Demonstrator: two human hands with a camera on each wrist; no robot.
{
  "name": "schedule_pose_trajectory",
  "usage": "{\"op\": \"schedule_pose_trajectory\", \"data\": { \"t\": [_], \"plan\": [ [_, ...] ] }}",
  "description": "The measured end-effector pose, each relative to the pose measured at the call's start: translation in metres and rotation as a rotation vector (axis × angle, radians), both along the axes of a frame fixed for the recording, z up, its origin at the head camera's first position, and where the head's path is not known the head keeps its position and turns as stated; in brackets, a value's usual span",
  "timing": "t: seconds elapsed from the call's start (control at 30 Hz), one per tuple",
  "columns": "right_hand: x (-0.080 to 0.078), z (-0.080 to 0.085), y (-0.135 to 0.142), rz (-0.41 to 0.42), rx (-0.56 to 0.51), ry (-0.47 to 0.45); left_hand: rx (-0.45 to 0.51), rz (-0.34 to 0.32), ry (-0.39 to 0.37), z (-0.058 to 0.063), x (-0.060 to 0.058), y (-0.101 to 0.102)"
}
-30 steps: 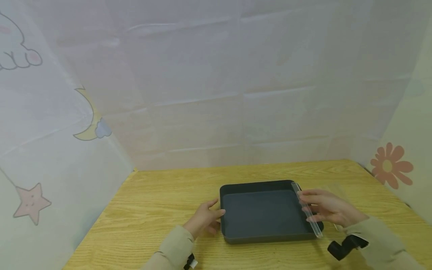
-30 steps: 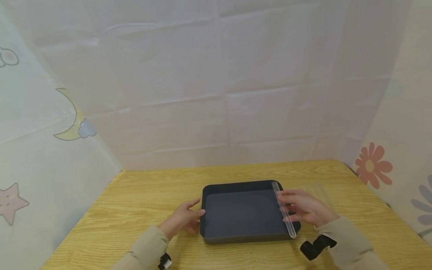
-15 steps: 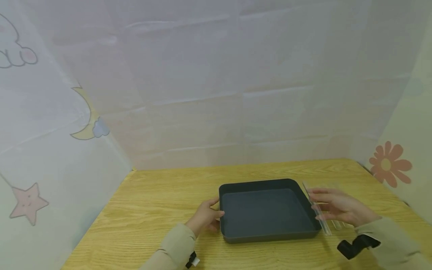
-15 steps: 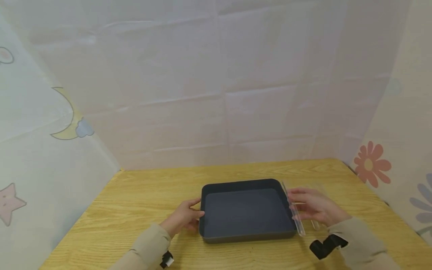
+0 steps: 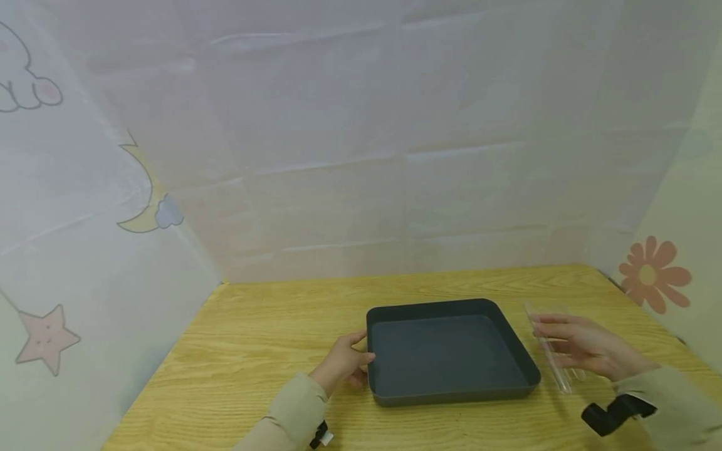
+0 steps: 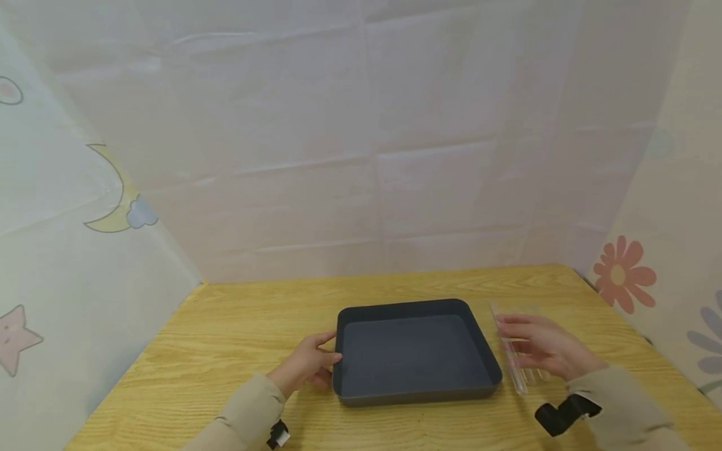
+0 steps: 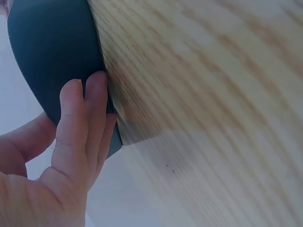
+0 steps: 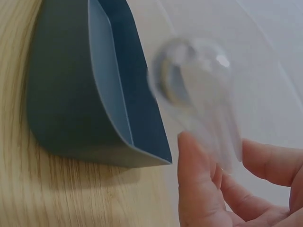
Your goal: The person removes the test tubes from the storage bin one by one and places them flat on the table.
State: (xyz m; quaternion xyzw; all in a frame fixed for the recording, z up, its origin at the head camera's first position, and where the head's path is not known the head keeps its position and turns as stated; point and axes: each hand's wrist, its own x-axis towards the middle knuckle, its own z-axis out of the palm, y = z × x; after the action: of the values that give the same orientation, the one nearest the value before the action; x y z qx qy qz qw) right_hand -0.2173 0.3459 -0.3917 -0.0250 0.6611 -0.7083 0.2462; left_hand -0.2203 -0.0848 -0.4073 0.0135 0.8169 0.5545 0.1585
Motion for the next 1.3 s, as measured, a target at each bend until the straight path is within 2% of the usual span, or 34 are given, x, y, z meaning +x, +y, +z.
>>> {"op": "schedule_pose_trajectory", "data": {
  "t": [0.17,0.57,0.83,1.03,1.2,1.3],
  "plan": [
    [0.002,0.001,0.006,-0.033,0.015,-0.010,-0.005,-0.017,0.005,0.001,0.000,-0.001],
    [0.000,-0.001,0.021,-0.042,0.052,-0.006,0.010,-0.018,-0.016,0.000,0.001,-0.001],
    [-0.004,-0.007,0.037,-0.024,0.002,-0.041,0.011,-0.008,-0.023,0.001,0.002,0.000],
    [-0.004,-0.005,0.043,-0.026,0.037,-0.056,0.016,-0.006,-0.026,0.002,0.003,0.000],
    [-0.003,-0.001,0.042,-0.071,0.154,-0.043,0.020,-0.005,-0.026,0.002,0.003,0.000],
    [-0.003,-0.001,0.043,-0.106,0.180,-0.049,0.018,-0.004,-0.025,0.003,0.003,0.000]
  ]
}}
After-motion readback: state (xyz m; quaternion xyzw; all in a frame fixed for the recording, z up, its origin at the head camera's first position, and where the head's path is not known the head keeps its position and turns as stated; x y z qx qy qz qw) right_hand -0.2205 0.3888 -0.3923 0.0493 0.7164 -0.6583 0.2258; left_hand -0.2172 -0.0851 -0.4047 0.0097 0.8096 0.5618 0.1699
